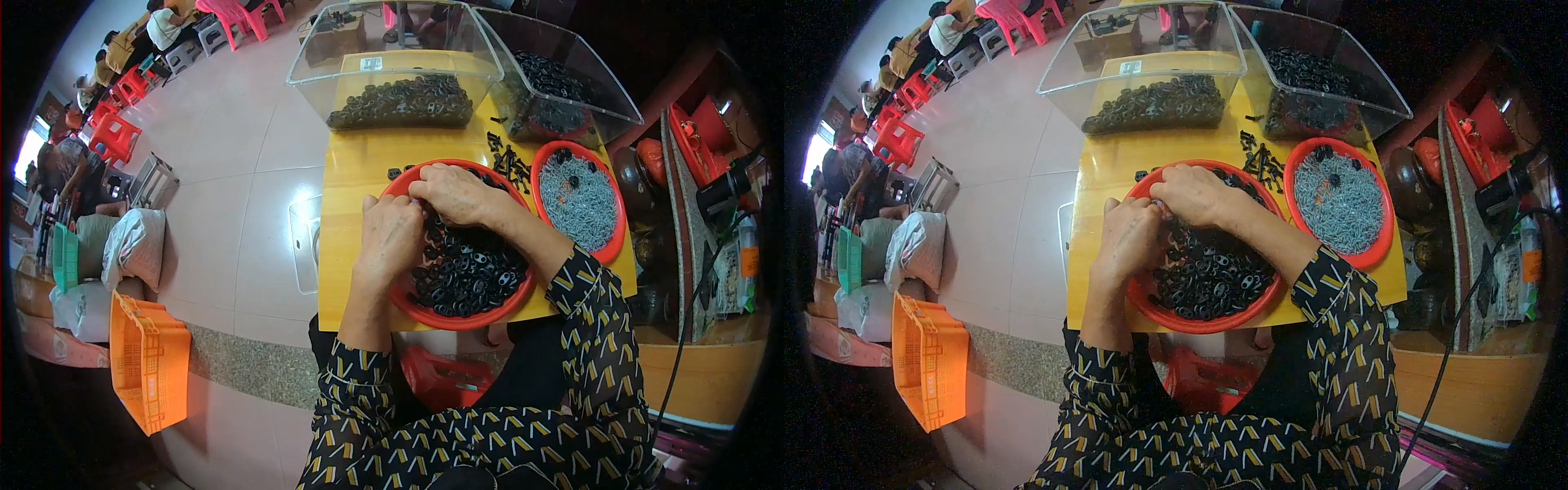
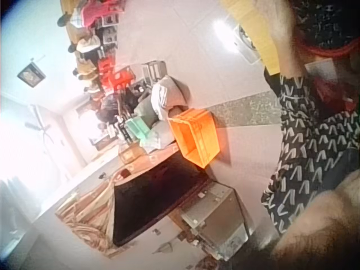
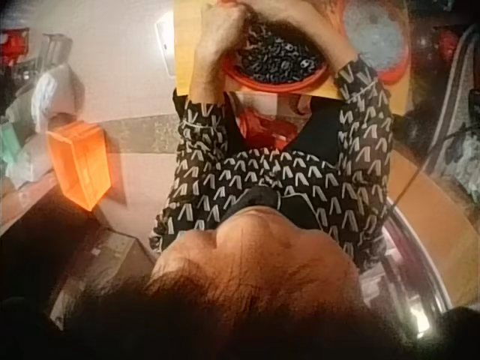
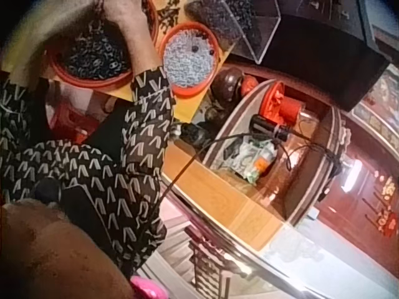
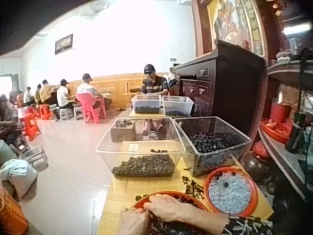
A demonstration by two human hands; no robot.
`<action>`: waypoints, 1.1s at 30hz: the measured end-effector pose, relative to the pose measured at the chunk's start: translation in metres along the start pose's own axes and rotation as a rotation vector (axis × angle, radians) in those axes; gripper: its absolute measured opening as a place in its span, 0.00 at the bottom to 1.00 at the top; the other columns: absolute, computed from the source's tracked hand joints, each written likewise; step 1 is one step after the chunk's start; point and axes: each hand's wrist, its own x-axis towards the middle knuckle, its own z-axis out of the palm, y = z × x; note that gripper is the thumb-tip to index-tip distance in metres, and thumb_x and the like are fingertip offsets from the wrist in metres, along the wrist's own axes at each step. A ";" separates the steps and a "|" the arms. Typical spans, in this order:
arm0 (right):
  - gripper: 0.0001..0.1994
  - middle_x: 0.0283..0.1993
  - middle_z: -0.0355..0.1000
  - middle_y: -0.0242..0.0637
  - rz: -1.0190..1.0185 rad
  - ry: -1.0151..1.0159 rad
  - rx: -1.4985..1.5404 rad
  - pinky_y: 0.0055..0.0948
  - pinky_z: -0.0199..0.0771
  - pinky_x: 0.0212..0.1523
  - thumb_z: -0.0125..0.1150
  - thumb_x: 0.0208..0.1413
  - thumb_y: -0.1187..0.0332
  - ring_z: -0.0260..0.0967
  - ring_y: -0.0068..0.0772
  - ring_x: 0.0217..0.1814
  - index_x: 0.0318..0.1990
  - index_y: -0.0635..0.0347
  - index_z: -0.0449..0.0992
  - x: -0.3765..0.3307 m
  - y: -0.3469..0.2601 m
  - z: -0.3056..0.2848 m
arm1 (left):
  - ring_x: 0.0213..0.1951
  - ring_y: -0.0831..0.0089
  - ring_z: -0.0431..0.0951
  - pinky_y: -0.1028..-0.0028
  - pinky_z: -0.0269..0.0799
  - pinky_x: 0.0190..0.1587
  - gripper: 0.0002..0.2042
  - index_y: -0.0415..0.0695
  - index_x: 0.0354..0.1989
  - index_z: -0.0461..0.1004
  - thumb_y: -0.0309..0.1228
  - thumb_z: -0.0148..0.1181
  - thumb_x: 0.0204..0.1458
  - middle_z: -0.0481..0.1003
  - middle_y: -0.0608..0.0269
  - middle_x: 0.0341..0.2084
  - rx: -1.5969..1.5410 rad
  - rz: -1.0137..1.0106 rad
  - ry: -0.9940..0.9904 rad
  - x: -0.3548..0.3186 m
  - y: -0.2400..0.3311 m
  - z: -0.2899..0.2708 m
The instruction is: The person sits at a table and assembles small black lock components by hand. They pick up a black plastic housing and a metal shackle, fit the shackle into the housing, and place the assembled unit into a red bowl. This process is repeated continuously throughout the clip.
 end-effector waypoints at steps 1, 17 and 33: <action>0.10 0.34 0.65 0.44 0.012 -0.019 0.006 0.39 0.64 0.42 0.56 0.37 0.76 0.63 0.46 0.42 0.31 0.60 0.69 0.002 0.000 0.001 | 0.29 0.62 0.71 0.66 0.58 0.34 0.10 0.42 0.21 0.72 0.27 0.62 0.25 0.71 0.60 0.20 0.007 0.012 0.022 -0.001 -0.002 0.004; 0.05 0.30 0.67 0.42 0.236 0.521 0.711 0.29 0.66 0.36 0.54 0.44 0.78 0.66 0.37 0.34 0.31 0.65 0.72 -0.068 -0.051 -0.025 | 0.31 0.69 0.73 0.76 0.67 0.34 0.08 0.37 0.34 0.69 0.15 0.52 0.44 0.72 0.57 0.26 -0.820 -0.047 0.328 -0.002 0.008 -0.009; 0.03 0.25 0.67 0.27 0.418 0.587 1.514 0.14 0.65 0.24 0.56 0.49 0.73 0.63 0.13 0.24 0.31 0.63 0.70 -0.081 -0.050 -0.008 | 0.28 0.74 0.72 0.77 0.69 0.31 0.04 0.37 0.30 0.71 0.17 0.53 0.46 0.72 0.60 0.26 -2.145 -0.406 0.178 -0.010 0.034 0.001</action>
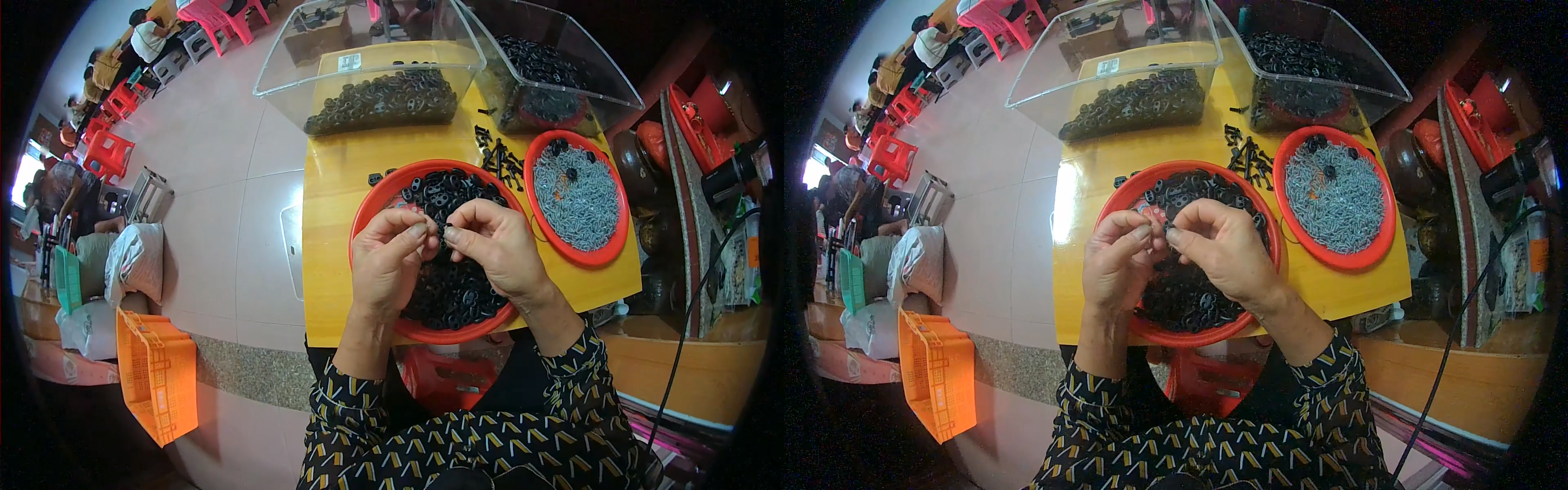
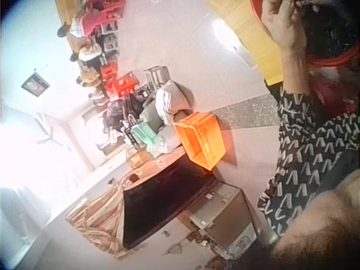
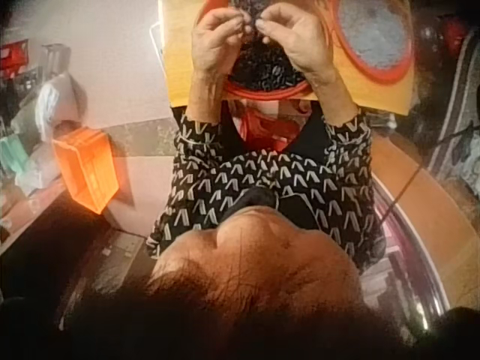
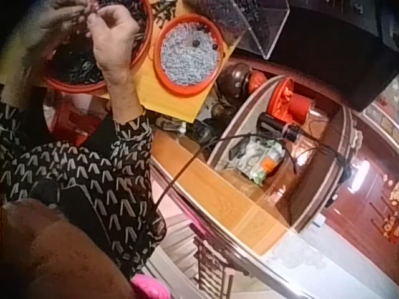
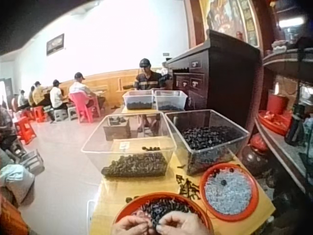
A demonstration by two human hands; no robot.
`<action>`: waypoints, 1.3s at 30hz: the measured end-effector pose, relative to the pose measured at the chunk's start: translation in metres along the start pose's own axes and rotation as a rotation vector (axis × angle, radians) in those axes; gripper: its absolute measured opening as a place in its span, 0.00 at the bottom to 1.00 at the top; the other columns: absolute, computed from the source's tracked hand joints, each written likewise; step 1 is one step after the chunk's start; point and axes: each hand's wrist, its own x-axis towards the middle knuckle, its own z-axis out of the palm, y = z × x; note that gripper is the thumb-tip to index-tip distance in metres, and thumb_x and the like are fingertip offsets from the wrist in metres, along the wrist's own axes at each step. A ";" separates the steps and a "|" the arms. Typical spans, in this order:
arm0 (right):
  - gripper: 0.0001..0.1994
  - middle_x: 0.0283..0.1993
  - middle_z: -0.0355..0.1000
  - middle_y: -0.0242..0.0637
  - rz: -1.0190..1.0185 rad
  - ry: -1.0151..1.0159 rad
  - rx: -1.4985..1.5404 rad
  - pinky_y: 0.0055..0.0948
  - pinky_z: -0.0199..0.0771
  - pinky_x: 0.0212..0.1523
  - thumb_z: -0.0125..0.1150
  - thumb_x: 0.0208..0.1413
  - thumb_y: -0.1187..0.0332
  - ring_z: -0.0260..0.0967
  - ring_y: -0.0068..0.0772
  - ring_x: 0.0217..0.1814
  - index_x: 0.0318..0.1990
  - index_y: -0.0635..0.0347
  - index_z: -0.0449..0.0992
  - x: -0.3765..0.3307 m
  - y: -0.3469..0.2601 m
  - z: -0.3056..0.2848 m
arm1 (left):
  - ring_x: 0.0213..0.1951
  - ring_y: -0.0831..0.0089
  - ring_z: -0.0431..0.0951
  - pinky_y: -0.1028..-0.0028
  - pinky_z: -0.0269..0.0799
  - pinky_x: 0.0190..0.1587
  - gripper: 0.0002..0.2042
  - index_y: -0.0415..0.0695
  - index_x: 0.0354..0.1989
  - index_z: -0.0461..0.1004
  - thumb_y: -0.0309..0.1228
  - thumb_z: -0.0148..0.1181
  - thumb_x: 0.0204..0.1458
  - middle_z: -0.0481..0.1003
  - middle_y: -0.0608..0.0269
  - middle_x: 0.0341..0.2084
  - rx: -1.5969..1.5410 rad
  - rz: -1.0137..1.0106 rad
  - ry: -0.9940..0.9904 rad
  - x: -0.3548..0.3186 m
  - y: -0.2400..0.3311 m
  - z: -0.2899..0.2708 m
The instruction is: The person sits at a table and assembles small black lock components by hand. They pick up a black plastic housing and a metal shackle, fit the shackle into the housing, and place the assembled unit into a red bowl. This process is repeated continuously throughout the clip.
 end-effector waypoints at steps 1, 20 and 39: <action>0.03 0.25 0.67 0.27 -0.003 -0.001 -0.026 0.14 0.65 0.24 0.56 0.49 0.74 0.63 0.13 0.24 0.31 0.63 0.70 -0.001 -0.001 -0.001 | 0.28 0.74 0.72 0.77 0.69 0.31 0.04 0.37 0.31 0.70 0.17 0.53 0.46 0.72 0.59 0.27 0.019 0.000 0.007 -0.001 -0.001 0.000; 0.02 0.23 0.67 0.26 -0.096 0.111 -0.243 0.15 0.65 0.25 0.55 0.48 0.76 0.64 0.12 0.25 0.30 0.64 0.70 -0.009 -0.002 0.008 | 0.27 0.78 0.72 0.79 0.71 0.33 0.09 0.37 0.35 0.71 0.18 0.56 0.43 0.73 0.63 0.25 0.169 0.106 0.037 -0.005 -0.009 0.000; 0.03 0.21 0.66 0.27 -0.083 0.104 -0.299 0.16 0.64 0.23 0.56 0.46 0.76 0.62 0.12 0.23 0.28 0.65 0.69 -0.010 -0.002 0.004 | 0.28 0.84 0.70 0.84 0.66 0.31 0.06 0.36 0.33 0.72 0.17 0.55 0.45 0.72 0.67 0.26 0.506 0.317 0.036 -0.008 -0.014 0.002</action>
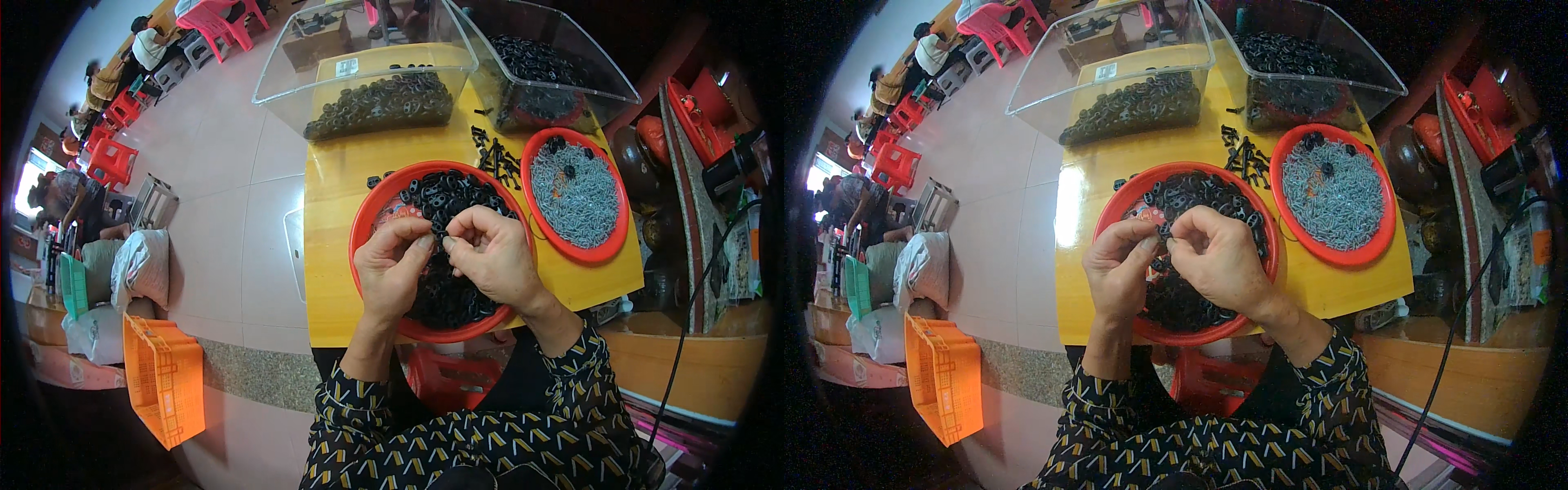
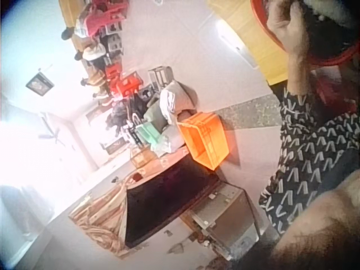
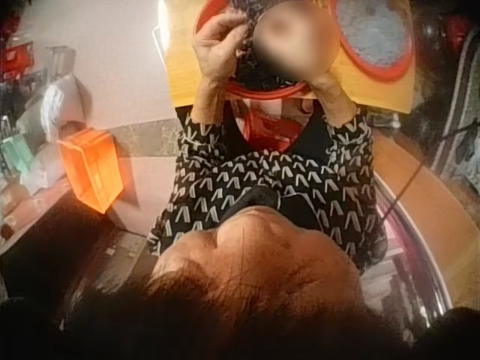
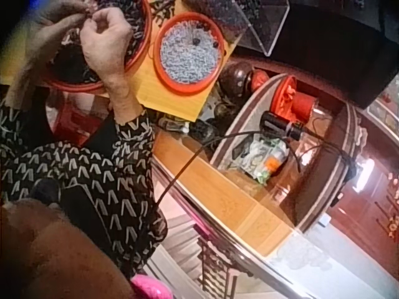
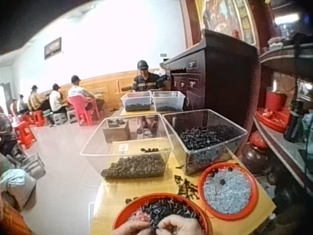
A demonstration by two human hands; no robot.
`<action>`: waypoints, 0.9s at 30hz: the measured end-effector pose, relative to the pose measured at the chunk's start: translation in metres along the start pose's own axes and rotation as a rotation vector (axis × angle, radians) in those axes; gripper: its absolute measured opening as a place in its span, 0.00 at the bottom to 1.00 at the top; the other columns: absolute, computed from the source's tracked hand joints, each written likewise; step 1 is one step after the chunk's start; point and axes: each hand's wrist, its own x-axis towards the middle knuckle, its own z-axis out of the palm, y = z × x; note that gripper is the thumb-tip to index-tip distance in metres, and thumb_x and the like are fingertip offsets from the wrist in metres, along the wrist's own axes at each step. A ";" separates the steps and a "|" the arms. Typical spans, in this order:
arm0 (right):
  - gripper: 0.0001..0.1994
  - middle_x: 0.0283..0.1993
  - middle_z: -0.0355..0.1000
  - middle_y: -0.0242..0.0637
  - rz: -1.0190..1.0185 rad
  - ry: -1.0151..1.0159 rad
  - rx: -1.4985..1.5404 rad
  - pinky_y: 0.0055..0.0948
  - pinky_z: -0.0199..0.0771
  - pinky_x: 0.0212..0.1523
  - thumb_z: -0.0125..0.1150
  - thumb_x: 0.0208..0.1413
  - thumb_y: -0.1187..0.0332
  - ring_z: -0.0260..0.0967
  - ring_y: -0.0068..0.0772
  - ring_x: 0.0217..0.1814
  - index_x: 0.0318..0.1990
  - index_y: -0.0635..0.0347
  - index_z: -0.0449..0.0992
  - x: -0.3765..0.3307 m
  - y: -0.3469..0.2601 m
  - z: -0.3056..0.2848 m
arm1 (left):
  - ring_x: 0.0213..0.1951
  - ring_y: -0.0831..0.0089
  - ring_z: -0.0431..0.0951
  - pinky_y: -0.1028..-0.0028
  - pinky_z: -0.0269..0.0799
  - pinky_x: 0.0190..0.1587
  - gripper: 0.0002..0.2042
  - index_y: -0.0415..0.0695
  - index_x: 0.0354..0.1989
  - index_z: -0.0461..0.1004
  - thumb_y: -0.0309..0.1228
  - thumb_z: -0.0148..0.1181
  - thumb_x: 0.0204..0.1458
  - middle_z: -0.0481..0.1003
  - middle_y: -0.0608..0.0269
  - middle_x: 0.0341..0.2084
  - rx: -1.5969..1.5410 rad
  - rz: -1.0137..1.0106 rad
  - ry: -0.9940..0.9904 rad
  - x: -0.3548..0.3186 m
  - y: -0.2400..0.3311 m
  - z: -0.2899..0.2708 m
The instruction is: The person sits at a table and assembles small black lock components by hand. They pick up a black plastic housing and a metal shackle, fit the shackle into the housing, and place the assembled unit into a red bowl. This process is repeated continuously throughout the clip.
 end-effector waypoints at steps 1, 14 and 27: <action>0.03 0.21 0.66 0.27 -0.023 0.006 -0.016 0.16 0.64 0.23 0.56 0.46 0.76 0.63 0.12 0.24 0.28 0.65 0.69 0.000 0.001 0.001 | 0.27 0.84 0.70 0.85 0.66 0.30 0.06 0.36 0.33 0.72 0.17 0.55 0.45 0.72 0.68 0.26 0.023 0.008 -0.005 0.000 0.001 0.000; 0.02 0.21 0.66 0.27 0.054 -0.053 0.206 0.16 0.64 0.19 0.55 0.48 0.76 0.63 0.13 0.20 0.29 0.65 0.69 -0.001 -0.010 -0.003 | 0.29 0.82 0.71 0.82 0.69 0.33 0.07 0.36 0.35 0.71 0.18 0.54 0.47 0.72 0.66 0.27 -0.096 -0.009 -0.033 -0.005 0.003 0.008; 0.02 0.21 0.67 0.27 -0.015 0.017 0.063 0.16 0.65 0.21 0.55 0.47 0.77 0.64 0.12 0.22 0.28 0.64 0.69 -0.003 -0.007 -0.002 | 0.32 0.76 0.73 0.76 0.72 0.38 0.09 0.37 0.37 0.70 0.18 0.55 0.46 0.72 0.62 0.30 -0.332 -0.161 -0.015 -0.003 0.004 0.004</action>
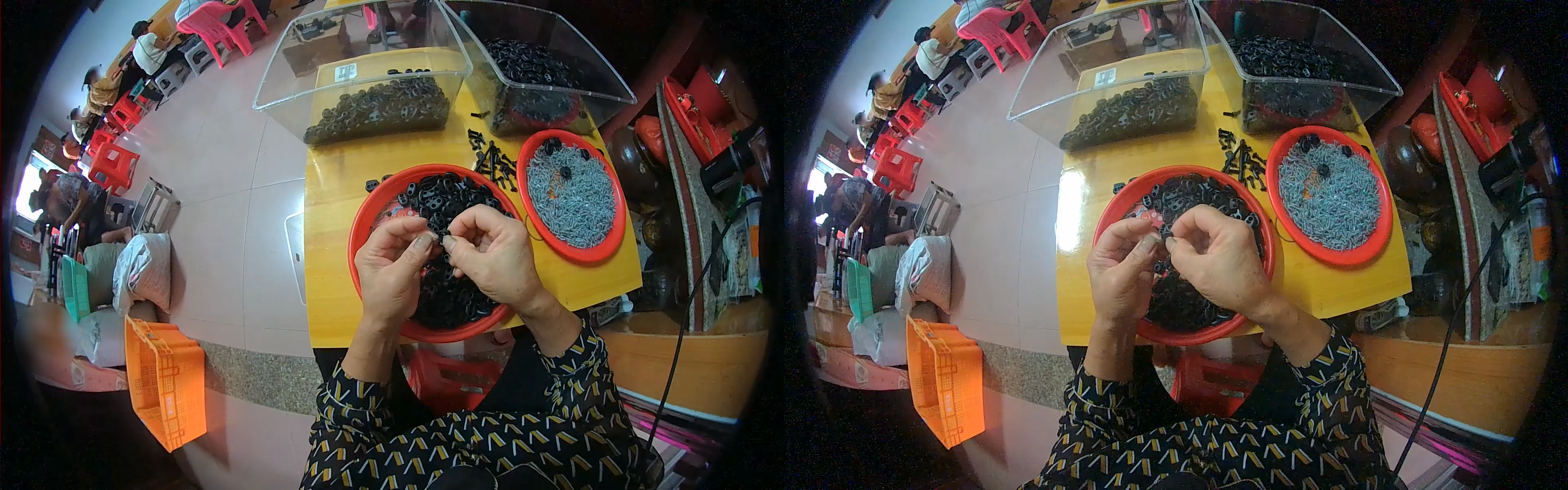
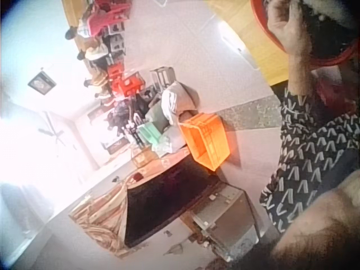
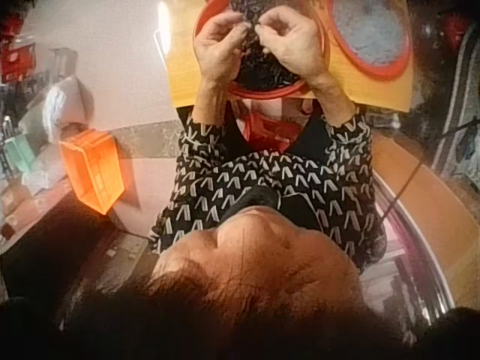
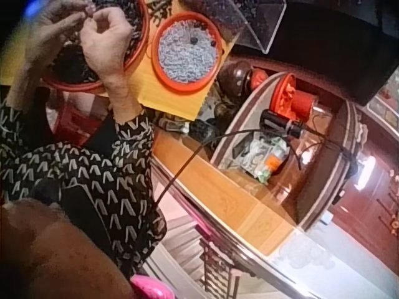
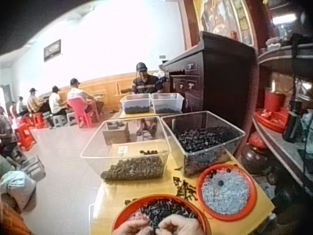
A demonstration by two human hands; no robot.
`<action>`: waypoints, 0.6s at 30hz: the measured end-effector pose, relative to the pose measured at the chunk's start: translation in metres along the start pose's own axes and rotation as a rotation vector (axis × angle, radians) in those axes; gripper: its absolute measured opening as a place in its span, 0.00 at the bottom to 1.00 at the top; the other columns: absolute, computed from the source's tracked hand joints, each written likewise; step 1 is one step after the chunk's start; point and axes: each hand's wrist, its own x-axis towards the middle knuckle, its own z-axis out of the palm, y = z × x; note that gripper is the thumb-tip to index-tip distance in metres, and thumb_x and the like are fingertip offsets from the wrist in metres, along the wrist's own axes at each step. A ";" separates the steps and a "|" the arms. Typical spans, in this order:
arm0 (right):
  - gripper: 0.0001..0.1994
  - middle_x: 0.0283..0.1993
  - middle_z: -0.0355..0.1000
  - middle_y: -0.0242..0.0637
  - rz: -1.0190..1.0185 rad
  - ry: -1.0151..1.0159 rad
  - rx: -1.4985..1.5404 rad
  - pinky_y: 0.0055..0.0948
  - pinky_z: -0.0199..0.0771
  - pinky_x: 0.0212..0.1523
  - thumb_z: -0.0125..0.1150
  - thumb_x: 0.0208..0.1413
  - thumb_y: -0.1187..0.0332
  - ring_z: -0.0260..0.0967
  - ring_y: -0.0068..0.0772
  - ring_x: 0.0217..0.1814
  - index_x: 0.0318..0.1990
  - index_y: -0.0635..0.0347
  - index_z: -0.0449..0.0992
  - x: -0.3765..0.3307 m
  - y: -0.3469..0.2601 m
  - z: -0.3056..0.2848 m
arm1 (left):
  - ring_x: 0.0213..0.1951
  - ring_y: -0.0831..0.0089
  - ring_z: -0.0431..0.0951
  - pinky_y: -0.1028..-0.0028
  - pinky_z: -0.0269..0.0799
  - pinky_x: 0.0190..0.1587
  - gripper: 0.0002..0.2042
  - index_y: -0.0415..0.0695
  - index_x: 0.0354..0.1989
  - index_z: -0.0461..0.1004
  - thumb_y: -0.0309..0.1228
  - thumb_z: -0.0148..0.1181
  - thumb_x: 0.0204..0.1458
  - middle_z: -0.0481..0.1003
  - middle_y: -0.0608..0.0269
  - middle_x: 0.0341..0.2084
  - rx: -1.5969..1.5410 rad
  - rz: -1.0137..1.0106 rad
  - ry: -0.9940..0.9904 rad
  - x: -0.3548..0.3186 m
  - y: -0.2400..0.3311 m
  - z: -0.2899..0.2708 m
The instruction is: The person sits at a table and assembles small black lock components by hand. They pick up a black plastic housing and a metal shackle, fit the shackle into the housing, and place the assembled unit into a red bowl. This process is repeated continuously throughout the clip.
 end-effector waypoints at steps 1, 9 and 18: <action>0.02 0.21 0.67 0.27 -0.007 0.004 -0.008 0.16 0.65 0.21 0.55 0.47 0.77 0.64 0.12 0.22 0.28 0.64 0.69 0.000 0.000 0.000 | 0.32 0.77 0.73 0.77 0.72 0.37 0.09 0.36 0.37 0.70 0.18 0.55 0.46 0.72 0.62 0.29 0.000 -0.002 -0.002 0.000 0.001 0.000; 0.04 0.21 0.68 0.30 0.009 0.003 -0.075 0.19 0.66 0.24 0.57 0.46 0.74 0.64 0.15 0.24 0.28 0.65 0.70 0.000 0.004 0.000 | 0.30 0.79 0.72 0.80 0.70 0.35 0.07 0.36 0.35 0.71 0.18 0.55 0.46 0.73 0.64 0.28 0.156 0.073 0.021 -0.001 0.000 0.002; 0.03 0.19 0.68 0.30 0.053 -0.083 -0.042 0.18 0.66 0.19 0.55 0.46 0.75 0.65 0.16 0.19 0.27 0.65 0.70 0.000 0.005 -0.001 | 0.27 0.81 0.71 0.82 0.67 0.31 0.06 0.36 0.31 0.73 0.16 0.56 0.44 0.73 0.66 0.25 0.513 0.165 -0.019 -0.004 0.007 -0.001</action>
